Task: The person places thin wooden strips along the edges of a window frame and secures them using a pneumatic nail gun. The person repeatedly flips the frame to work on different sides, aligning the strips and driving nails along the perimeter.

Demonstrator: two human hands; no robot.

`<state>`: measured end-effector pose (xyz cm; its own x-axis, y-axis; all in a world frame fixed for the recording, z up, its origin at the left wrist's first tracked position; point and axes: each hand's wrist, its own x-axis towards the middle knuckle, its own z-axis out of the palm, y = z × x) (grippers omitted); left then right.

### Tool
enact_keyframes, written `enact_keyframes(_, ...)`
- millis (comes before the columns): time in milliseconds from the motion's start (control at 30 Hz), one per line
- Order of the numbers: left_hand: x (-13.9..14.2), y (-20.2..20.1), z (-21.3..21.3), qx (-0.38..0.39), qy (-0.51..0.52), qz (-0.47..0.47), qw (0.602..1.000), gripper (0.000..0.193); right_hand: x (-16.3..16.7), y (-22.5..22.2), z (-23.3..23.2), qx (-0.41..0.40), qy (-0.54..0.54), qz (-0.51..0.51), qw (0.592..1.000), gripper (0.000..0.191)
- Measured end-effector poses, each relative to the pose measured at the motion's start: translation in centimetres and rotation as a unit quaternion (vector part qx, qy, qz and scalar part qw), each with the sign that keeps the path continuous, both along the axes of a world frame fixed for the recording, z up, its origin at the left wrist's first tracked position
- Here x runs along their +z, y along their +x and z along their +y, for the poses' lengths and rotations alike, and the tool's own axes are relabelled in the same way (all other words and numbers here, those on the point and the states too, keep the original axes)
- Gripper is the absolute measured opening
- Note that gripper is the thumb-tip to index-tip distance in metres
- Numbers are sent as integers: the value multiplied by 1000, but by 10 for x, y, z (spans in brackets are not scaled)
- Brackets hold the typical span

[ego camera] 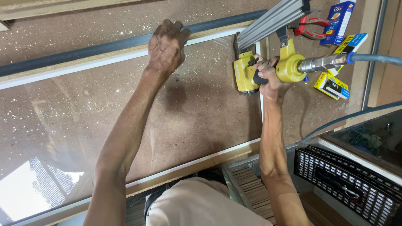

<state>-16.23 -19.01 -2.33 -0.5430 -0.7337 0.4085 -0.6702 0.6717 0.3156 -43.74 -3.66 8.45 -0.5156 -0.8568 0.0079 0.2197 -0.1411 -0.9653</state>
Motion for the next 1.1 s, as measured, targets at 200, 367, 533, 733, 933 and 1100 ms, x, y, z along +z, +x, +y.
enact_keyframes(200, 0, -1, 1, -9, 16, -13, 1000, 38, 3, 4, -10, -19, 23, 6, 1000, 21)
enact_keyframes(367, 2, -1, 0, -19, 34, -12, 999, 38, 2, 3, -15, -17, 15, 2, 1000, 20)
enact_keyframes(533, 5, 0, 0, -26, 27, -26, 999, 37, 2, 4, -18, -57, 48, 2, 997, 22)
enact_keyframes(733, 6, -1, 1, -23, 18, -6, 1000, 33, 3, 6, -15, -52, 13, -1, 999, 11)
enact_keyframes(933, 2, -1, -1, -26, 23, -18, 999, 33, 0, 0, -12, -39, 22, 9, 999, 14)
enact_keyframes(1100, 0, -6, -2, -22, 15, -9, 1000, 31, -4, 8, -5, 13, -7, -2, 1000, 16)
